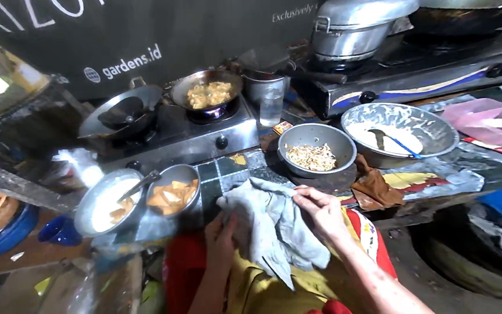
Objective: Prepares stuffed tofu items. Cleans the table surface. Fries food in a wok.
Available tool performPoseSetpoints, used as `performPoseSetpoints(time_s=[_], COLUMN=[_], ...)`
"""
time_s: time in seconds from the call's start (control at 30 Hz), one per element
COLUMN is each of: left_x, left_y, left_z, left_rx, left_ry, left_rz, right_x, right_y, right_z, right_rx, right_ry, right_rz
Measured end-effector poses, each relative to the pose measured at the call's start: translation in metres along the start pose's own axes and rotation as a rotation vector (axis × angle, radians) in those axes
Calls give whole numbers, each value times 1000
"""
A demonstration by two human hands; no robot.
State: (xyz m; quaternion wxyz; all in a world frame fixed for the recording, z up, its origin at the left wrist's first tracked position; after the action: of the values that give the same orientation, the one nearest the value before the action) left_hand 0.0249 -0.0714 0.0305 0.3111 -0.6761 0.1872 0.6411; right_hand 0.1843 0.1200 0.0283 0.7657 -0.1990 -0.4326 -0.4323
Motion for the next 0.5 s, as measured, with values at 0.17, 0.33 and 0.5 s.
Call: performPoseSetpoints(time_s=[0.17, 0.33, 0.5], left_x=[-17, -21, -19], left_y=[29, 60, 79], left_z=[7, 11, 14], left_rx=[-101, -289, -380], left_ry=[-232, -132, 87], left_rz=[386, 327, -60], right_x=[5, 20, 18], right_y=[24, 31, 53], right_z=[7, 13, 19], right_rx=[-166, -269, -363], right_ry=[-117, -107, -149], right_rz=[87, 182, 241])
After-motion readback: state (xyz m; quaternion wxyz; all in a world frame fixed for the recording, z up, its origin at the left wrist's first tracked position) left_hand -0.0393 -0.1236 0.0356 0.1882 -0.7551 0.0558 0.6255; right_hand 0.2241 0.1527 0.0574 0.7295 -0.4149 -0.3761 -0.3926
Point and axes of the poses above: each hand's wrist, its own z-axis towards the middle knuckle, its own y-axis out of the back of the hand, x = y × z, the point moved 5 cm from there along z, towards the middle knuckle, and after that the axes turned 11 degrees about y, right-handed, at the moved point
